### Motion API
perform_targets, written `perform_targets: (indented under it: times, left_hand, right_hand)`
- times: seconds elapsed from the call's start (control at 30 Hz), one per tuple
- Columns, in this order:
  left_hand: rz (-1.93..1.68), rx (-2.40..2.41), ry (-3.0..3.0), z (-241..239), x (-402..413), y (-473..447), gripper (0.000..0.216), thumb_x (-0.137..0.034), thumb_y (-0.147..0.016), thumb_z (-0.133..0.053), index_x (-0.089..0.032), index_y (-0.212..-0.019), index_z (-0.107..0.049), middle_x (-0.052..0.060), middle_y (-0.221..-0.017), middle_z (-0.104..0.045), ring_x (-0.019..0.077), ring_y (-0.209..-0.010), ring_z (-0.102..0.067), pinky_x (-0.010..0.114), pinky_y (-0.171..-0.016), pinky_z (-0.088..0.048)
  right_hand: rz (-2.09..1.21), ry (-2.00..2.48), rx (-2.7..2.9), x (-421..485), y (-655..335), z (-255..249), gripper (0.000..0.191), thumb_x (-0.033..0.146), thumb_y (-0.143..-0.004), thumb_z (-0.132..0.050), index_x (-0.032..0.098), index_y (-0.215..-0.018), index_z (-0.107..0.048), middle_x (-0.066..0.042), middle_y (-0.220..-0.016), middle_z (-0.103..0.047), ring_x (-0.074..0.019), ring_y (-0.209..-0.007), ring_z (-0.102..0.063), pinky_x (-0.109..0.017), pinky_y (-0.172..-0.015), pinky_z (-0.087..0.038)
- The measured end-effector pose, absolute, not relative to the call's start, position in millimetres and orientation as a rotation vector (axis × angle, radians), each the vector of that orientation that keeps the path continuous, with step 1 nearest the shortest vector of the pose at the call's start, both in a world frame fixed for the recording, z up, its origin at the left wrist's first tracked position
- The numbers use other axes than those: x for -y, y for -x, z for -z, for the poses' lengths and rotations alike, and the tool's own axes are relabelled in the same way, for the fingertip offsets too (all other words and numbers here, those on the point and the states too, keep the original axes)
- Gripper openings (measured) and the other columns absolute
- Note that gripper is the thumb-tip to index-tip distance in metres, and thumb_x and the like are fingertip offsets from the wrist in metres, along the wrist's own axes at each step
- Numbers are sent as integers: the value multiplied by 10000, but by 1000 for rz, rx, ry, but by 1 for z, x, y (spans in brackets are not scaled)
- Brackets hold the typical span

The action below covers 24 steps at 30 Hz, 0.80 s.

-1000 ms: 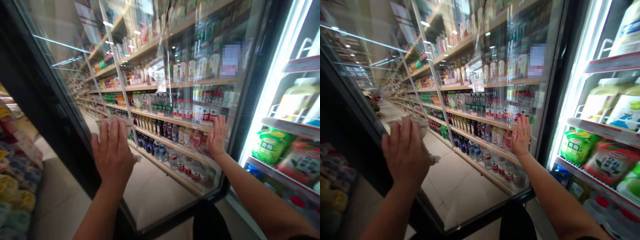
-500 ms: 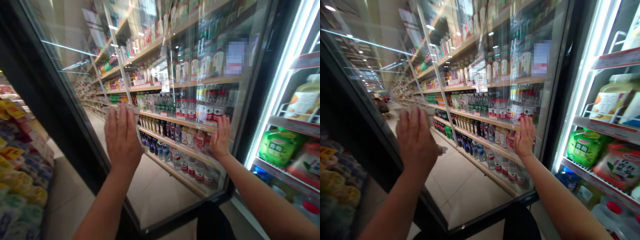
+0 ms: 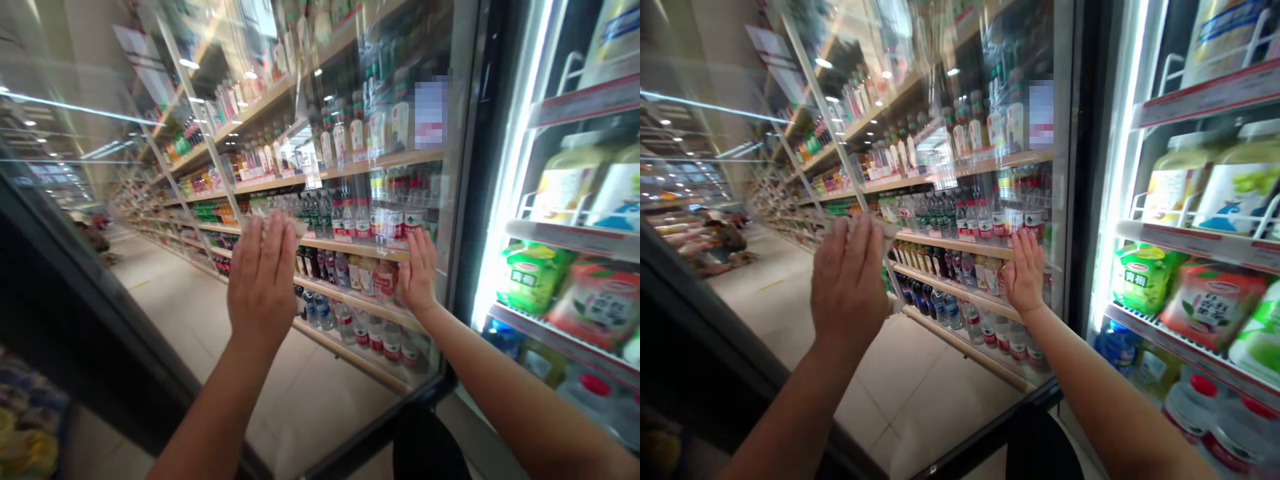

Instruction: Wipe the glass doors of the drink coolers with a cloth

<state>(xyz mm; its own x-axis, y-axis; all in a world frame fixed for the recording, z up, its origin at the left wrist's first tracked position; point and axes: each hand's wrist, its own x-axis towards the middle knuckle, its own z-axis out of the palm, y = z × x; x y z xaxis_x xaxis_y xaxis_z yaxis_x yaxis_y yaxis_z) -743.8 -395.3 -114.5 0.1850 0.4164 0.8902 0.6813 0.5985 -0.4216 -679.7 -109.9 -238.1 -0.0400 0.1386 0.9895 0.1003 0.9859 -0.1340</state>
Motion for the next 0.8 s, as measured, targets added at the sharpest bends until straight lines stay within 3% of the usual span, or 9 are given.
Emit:
perform_targets:
  times: [0.17, 0.4, 0.63, 0.8]
  left_hand:
    - [391, 1497, 961, 95, 383, 741, 520, -141, -973, -367, -194, -1490, -401, 27, -1582, -356, 227, -1511, -227, 471, -1265, -223]
    - [271, 1437, 1142, 125, 348, 737, 590, -83, -952, -384, -181, -1531, -328, 91, -1567, -376, 232, -1515, -200, 441, -1254, -240]
    - [349, 1370, 1044, 105, 331, 736, 555, -74, -952, -358, -155, -1500, -385, 110, -1538, -424, 251, -1506, -235, 475, -1229, -288]
    - [346, 1419, 1143, 126, 306, 726, 575, -85, -953, -358, -145, -1524, -329, 116, -1557, -393, 248, -1515, -203, 466, -1235, -274]
  right_hand:
    - [-22, 226, 1638, 109, 680, 239, 641, 215, -975, -311, 257, -1592, -142, -113, -1604, -338, -260, -1520, -242, -544, -1198, -282]
    - [-44, 186, 1616, 109, 680, 240, 654, 207, -974, -328, 270, -1594, -131, -90, -1617, -322, -246, -1522, -238, -535, -1214, -262]
    - [-54, 160, 1583, 111, 680, 238, 646, 185, -976, -343, 276, -1589, -161, -87, -1604, -349, -230, -1520, -246, -525, -1218, -267]
    - [-80, 156, 1577, 113, 677, 237, 650, 176, -975, -344, 274, -1590, -157, -94, -1593, -365, -240, -1517, -252, -542, -1213, -272]
